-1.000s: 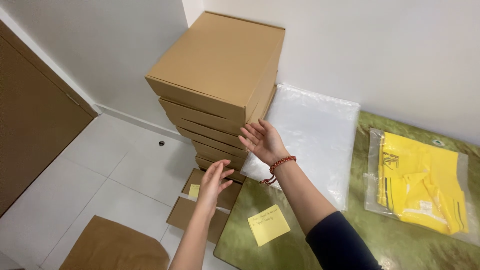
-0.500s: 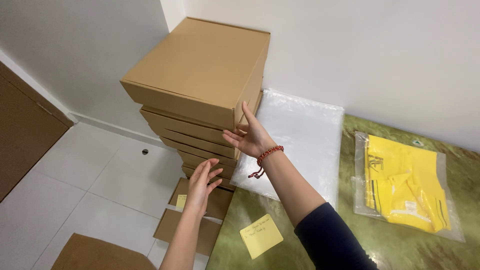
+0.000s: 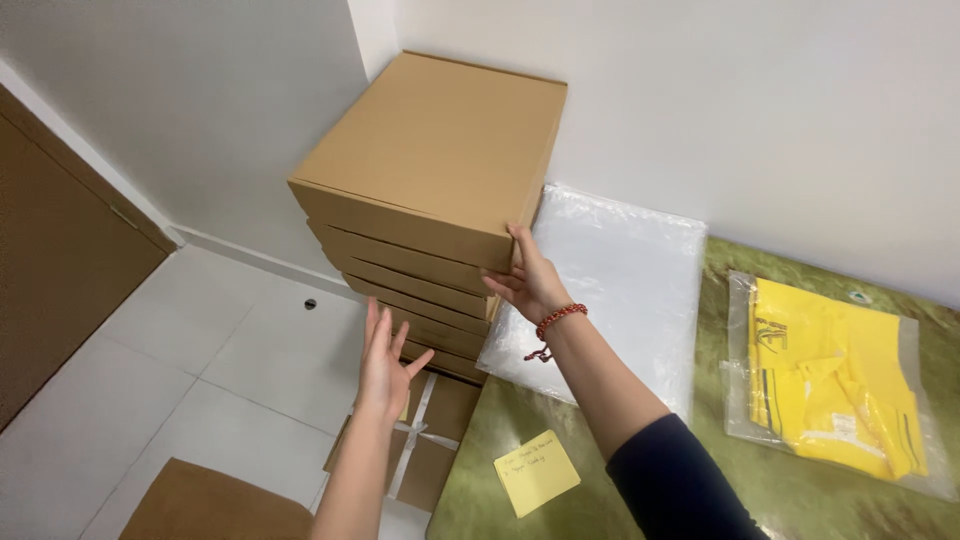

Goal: The person places a yellow shirt wrapped in plastic into a cardboard box and closes the lid. They then tie a white ribbon around the box in a bow and write on a yellow sticky note with a pencil before placing the note on the box.

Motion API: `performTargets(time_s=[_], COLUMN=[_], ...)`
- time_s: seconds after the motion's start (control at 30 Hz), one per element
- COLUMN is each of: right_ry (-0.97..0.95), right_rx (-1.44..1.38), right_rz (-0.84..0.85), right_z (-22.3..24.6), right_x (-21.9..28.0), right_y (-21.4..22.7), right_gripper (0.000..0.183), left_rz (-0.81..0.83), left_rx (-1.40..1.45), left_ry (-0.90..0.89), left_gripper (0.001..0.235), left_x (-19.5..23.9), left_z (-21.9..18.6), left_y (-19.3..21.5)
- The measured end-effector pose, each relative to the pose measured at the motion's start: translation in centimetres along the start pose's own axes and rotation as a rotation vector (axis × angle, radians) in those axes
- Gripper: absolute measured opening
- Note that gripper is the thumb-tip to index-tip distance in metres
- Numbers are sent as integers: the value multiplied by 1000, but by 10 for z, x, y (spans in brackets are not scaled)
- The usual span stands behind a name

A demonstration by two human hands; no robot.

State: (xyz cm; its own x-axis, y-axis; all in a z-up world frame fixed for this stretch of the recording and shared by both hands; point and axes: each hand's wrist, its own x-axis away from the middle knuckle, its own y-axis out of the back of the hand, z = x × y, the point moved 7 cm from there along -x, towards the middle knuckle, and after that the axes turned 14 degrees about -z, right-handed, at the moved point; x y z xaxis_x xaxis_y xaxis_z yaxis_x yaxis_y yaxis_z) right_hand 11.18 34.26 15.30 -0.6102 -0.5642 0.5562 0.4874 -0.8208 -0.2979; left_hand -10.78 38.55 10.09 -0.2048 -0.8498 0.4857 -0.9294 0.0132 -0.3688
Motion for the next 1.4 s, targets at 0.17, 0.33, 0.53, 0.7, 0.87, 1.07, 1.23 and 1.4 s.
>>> performTargets(time_s=[0.17,0.33,0.53,0.7,0.87,1.07,1.23,1.4], right_ry=[14,43,131,136,87,23,-55,-39], right_rx=[20,4,-140,-91,-104,-274,-269,-334], right_rz=[11,10,-21,26,-32,-222,-496,-594], right_z=[-4,-32,-38,-66,-71,-73,-67,-72], right_x=[6,-5,33,16,53,80,126,140], right_y=[29,92,166,242,323,441,503,593], right_gripper=[120,106,76,79,88,66,56,53], left_rz=[-10,77,53,67,116,161,222,265], left_rx=[21,9,106,142,-23,-325,-410,-515], left_ry=[20,-26,-18,61,63,201,258,309], left_gripper=[95,112,134,111,107,109,86,109], left_x=[-3,7,54,35,84,114,153,201], left_z=[-5,-7,4,65,89,167,217,269], left_y=[-2,-33,-78,-88,-109,-115,-140,-184])
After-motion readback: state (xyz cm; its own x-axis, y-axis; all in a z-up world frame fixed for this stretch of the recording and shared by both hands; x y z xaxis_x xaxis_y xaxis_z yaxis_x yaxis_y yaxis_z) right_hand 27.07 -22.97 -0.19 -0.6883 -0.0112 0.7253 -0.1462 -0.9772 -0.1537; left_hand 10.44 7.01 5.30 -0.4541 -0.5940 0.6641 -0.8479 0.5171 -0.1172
